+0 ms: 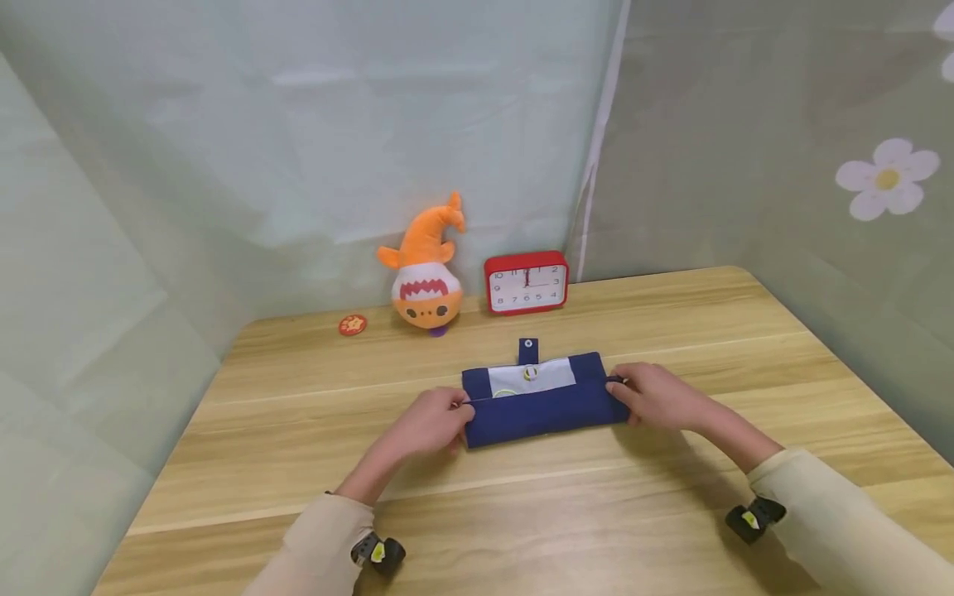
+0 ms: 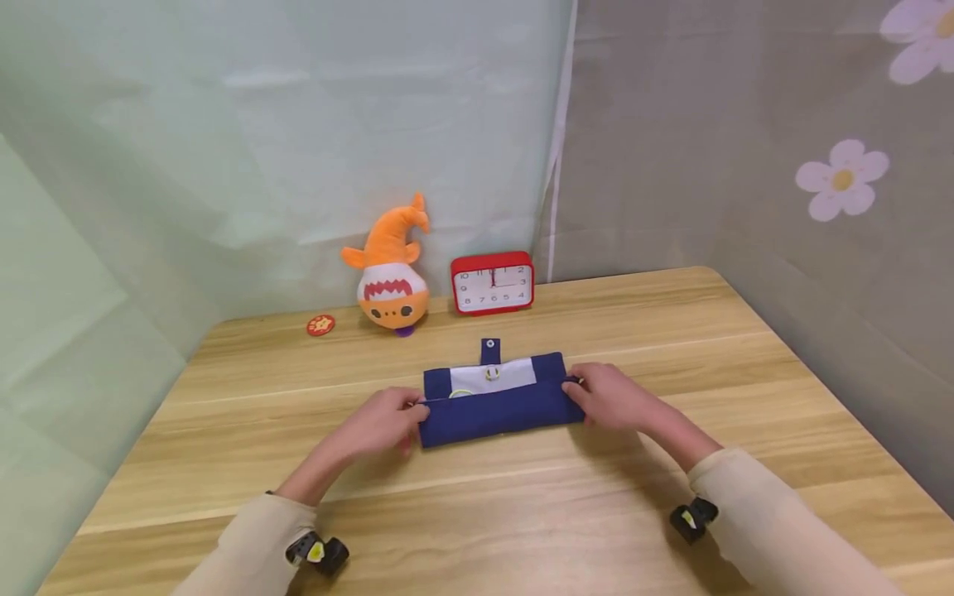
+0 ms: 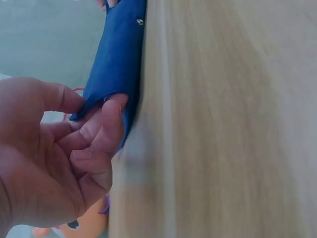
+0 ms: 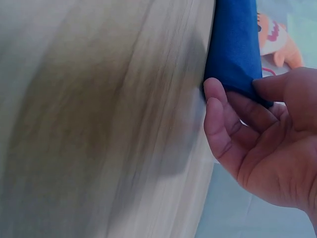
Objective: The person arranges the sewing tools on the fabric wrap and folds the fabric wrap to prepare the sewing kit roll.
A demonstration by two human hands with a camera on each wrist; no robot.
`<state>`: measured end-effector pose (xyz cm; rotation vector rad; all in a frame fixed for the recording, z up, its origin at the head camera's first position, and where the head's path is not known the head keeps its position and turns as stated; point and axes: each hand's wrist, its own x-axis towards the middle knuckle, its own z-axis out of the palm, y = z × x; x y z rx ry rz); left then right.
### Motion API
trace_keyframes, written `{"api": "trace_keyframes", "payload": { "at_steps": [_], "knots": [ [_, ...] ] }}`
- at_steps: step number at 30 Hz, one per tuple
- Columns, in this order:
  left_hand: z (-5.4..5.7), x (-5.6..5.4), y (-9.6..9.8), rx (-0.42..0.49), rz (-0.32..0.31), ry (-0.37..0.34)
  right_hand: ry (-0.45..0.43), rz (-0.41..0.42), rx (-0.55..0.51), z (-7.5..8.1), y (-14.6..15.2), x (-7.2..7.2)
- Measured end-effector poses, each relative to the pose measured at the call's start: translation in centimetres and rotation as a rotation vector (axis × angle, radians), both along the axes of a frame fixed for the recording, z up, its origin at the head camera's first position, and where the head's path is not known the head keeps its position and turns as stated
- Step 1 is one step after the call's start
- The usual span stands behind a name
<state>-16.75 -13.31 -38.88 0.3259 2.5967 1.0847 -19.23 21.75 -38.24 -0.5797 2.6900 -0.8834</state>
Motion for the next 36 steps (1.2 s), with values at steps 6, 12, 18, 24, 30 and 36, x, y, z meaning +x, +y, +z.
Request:
{"api": "trace_keyframes", "payload": {
  "at_steps": [6,12,18,24,30,36],
  "knots": [
    [-0.5,-0.5,0.6,-0.046,0.074,-0.02,-0.028,-0.009,0.006,-0.2,-0.5,-0.7],
    [-0.3,-0.8,0.7,-0.11,0.063,-0.014,-0.036,-0.039,0.036,-0.5,-0.7,-1.2],
    [-0.1,-1.1,0.9,-0.196,0.044,-0.011,-0.055,-0.072,-0.014,-1.0,-0.9,-1.2],
    [0.0,-1.5,1.5,-0.315,0.041,0.018,0.124,-0.017,0.029,-1.4,-0.9,-1.1],
    [0.2,-1.5,2.3,-0.412,0.046,0.157,0.392,0.035,0.138,-1.7,-1.2,-1.0],
    [0.2,-0.6,2.7,-0.429,0.003,0.323,0.483,0.065,0.171,-1.9,-1.4,-0.6]
  ]
}}
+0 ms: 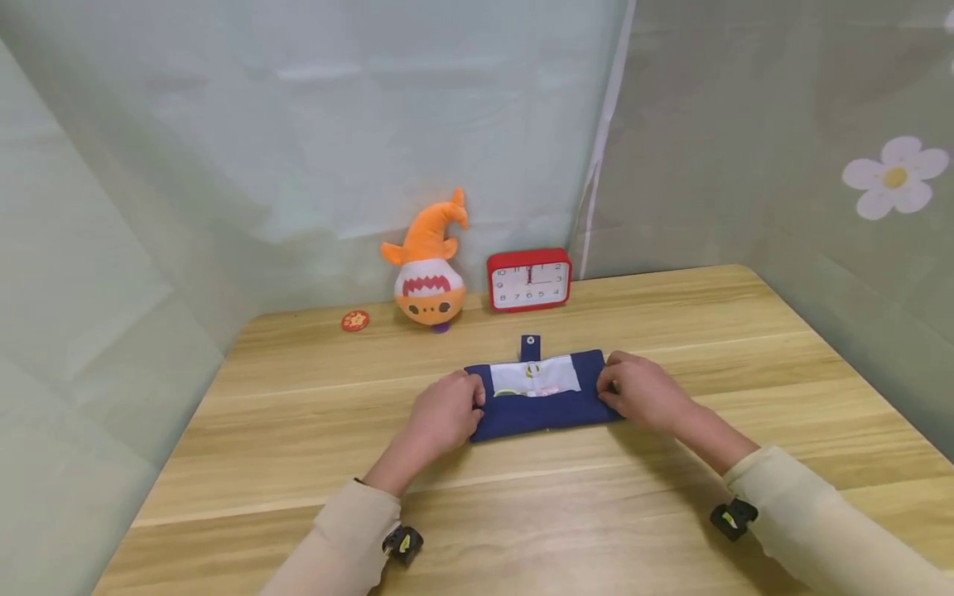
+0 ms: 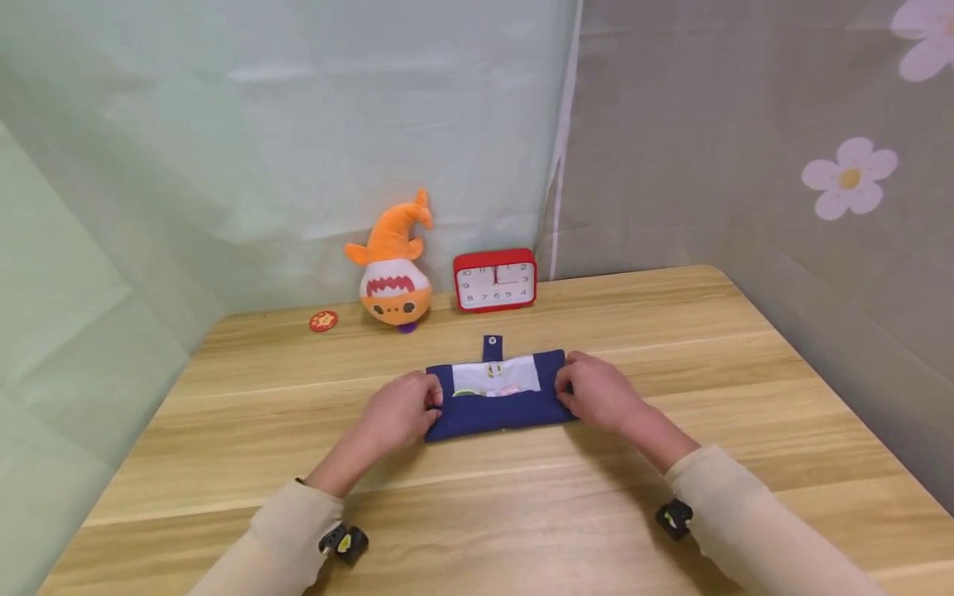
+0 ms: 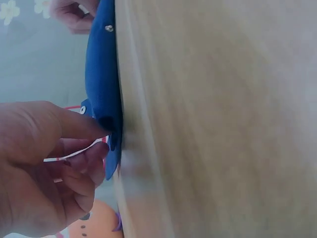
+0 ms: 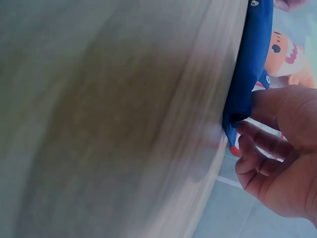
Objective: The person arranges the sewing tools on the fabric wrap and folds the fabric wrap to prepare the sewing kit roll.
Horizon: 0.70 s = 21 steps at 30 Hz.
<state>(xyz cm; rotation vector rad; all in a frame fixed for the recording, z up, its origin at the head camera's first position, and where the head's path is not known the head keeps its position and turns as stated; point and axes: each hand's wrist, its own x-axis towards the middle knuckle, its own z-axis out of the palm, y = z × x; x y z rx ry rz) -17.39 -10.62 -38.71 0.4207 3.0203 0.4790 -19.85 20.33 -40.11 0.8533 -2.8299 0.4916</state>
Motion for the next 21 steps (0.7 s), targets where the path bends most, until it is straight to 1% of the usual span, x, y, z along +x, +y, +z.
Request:
{"api": "trace_keyframes", "payload": {
  "at_steps": [4,10,12,14,19,21],
  "knots": [
    [-0.3,0.1,-0.1,-0.017,-0.032,0.053,0.011,0.027,0.022,0.0,0.0,0.0],
    [-0.3,0.2,-0.5,-0.022,-0.067,0.071,0.0,0.066,0.021,0.4,0.4,0.2],
    [-0.3,0.3,-0.6,-0.016,-0.076,0.072,-0.017,0.075,0.017,0.6,0.6,0.3],
    [-0.3,0.5,-0.8,-0.008,-0.085,0.077,-0.053,0.069,0.015,0.7,0.8,0.4],
    [0.0,1.0,-1.2,-0.005,-0.117,0.07,-0.175,0.035,-0.004,1.0,1.7,0.8],
    [0.2,1.2,-1.4,0.001,-0.115,0.045,-0.202,0.039,-0.009,1.1,2.0,0.9]
  ]
}}
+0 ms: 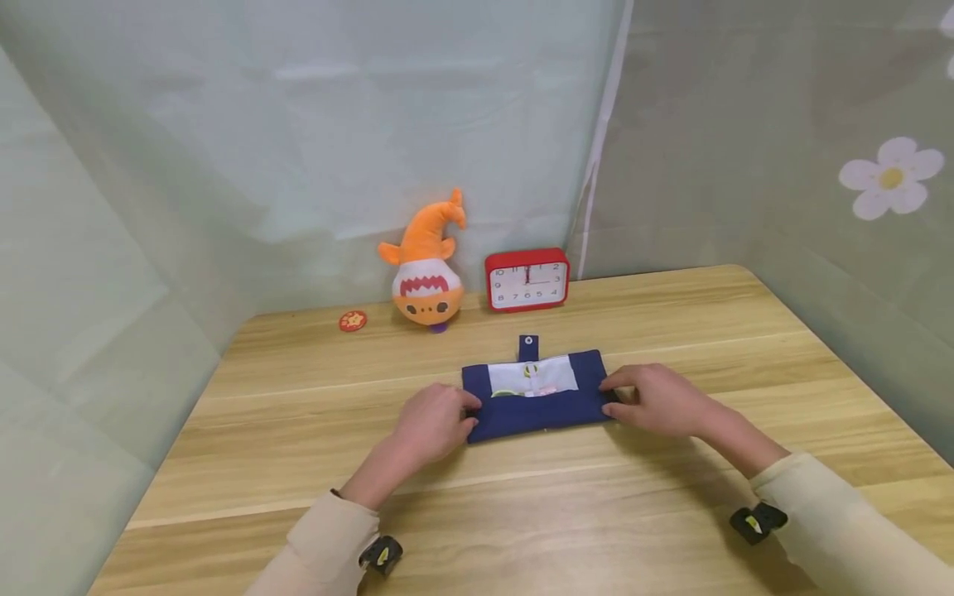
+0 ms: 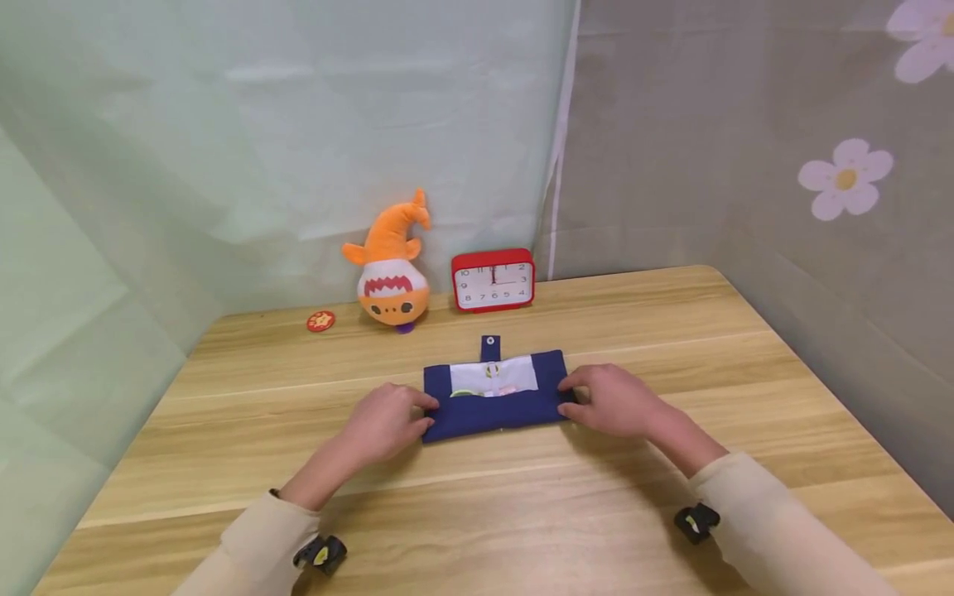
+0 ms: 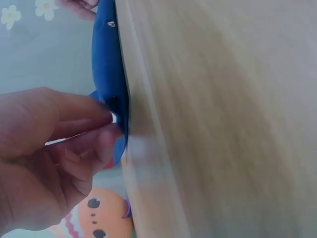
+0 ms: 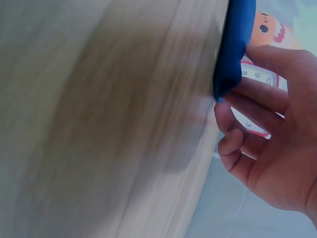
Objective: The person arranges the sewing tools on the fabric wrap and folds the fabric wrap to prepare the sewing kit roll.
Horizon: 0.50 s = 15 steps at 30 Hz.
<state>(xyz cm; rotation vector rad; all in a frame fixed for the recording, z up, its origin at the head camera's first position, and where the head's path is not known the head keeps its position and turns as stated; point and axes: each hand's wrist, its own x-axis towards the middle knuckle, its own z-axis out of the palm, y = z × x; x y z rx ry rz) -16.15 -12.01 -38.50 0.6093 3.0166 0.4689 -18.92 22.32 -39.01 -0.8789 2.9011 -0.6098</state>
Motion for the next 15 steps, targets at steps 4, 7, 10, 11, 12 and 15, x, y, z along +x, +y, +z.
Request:
{"api": "trace_keyframes", "payload": {
  "at_steps": [4,7,10,11,12,15],
  "knots": [
    [0.2,0.3,-0.5,0.008,0.02,-0.063,-0.024,0.002,0.009,0.0,0.3,0.3],
    [0.2,0.5,-0.8,0.016,0.021,-0.101,-0.053,-0.026,0.032,-0.1,0.5,0.6],
    [0.3,0.6,-1.1,0.023,0.008,-0.116,-0.057,-0.045,0.053,-0.2,0.5,0.8],
    [0.2,0.7,-1.1,0.023,0.003,-0.117,-0.057,-0.048,0.055,-0.3,0.5,0.8],
    [0.2,0.7,-1.1,0.022,0.0,-0.115,-0.047,-0.047,0.056,-0.3,0.5,0.8],
    [0.0,0.8,-1.2,0.019,-0.01,-0.098,-0.016,-0.035,0.05,-0.4,0.6,0.8]
  ]
}}
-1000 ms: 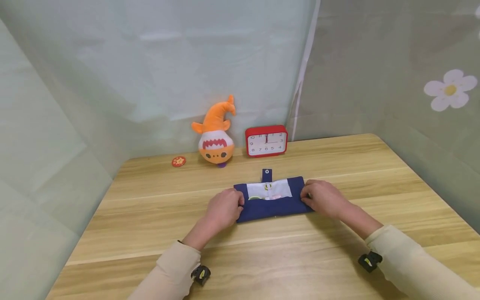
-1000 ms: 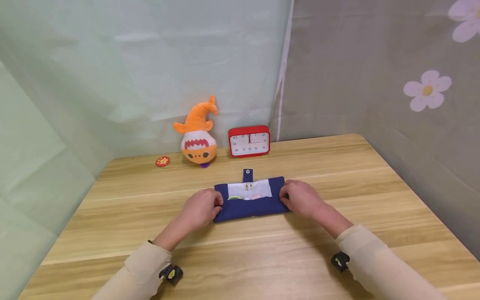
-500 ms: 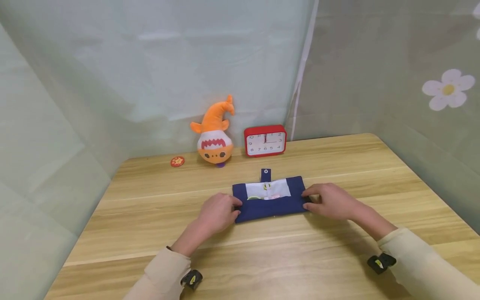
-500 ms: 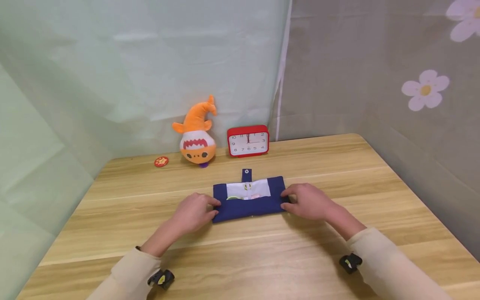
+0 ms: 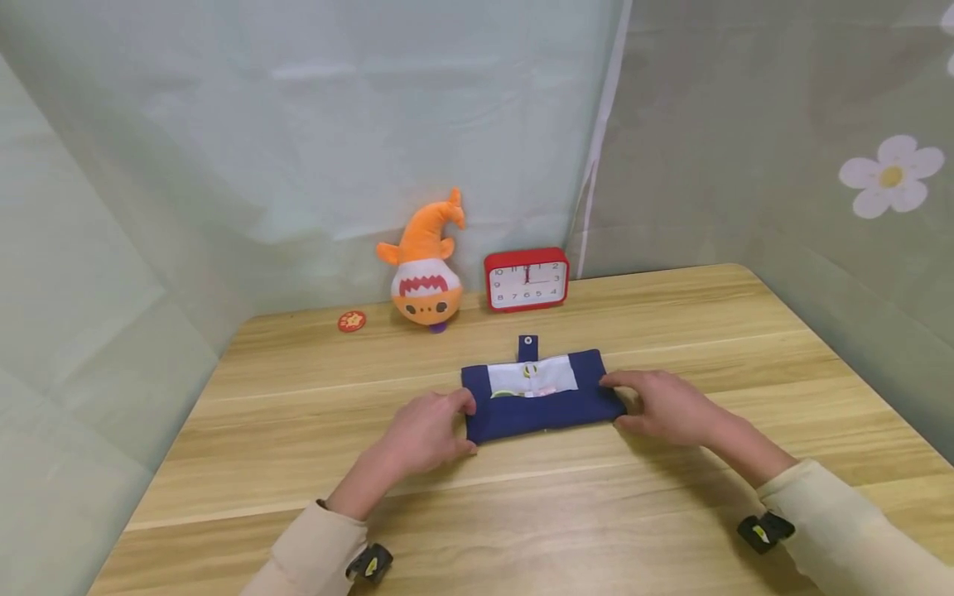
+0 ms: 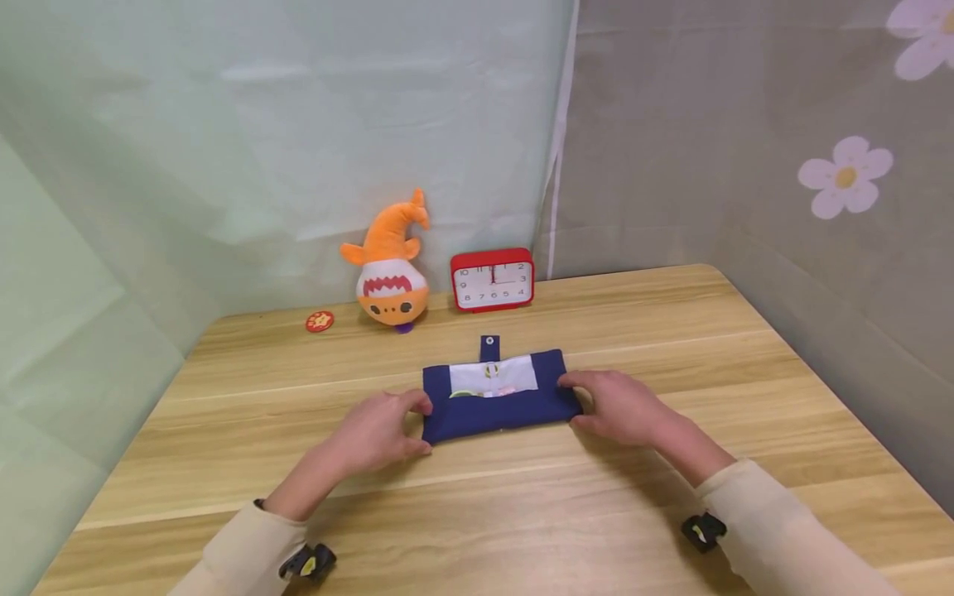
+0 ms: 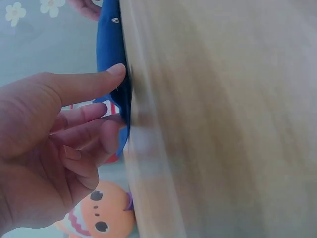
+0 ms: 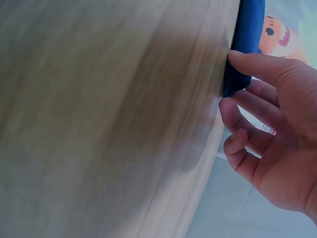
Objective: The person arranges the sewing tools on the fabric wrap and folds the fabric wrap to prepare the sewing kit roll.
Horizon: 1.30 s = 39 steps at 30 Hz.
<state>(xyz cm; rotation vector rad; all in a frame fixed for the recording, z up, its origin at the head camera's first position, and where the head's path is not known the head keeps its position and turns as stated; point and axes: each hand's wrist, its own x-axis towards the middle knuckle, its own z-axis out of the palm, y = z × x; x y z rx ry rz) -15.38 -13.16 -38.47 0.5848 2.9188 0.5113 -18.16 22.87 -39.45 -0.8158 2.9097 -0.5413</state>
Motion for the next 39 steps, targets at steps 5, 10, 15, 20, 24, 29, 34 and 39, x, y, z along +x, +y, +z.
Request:
{"api": "trace_keyframes", "payload": {
  "at_steps": [5,10,15,20,24,29,34,39],
  "knots": [
    [-0.4,0.4,0.0,-0.014,-0.038,0.066,0.044,0.02,-0.002,0.0,0.1,0.2],
    [-0.5,0.7,0.1,-0.028,-0.076,0.114,0.076,0.034,0.009,0.0,0.1,0.4],
    [-0.5,0.7,0.1,-0.017,-0.071,0.1,0.092,0.035,0.009,-0.1,0.1,0.4],
    [-0.6,0.7,-0.2,0.01,-0.066,0.078,0.085,0.015,-0.022,-0.2,0.1,0.4],
    [-0.5,0.6,-0.3,0.016,-0.051,0.043,0.077,-0.001,-0.054,-0.3,0.3,0.3],
    [-0.4,0.4,-0.5,0.033,-0.025,0.005,0.072,-0.001,-0.087,-0.4,0.4,0.0],
    [-0.2,-0.1,-0.5,0.056,-0.01,-0.009,-0.016,-0.013,-0.153,-0.3,0.5,-0.7],
    [0.0,-1.3,-0.7,0.106,0.001,-0.032,-0.065,-0.047,-0.212,-0.3,0.3,-2.1]
  ]
}}
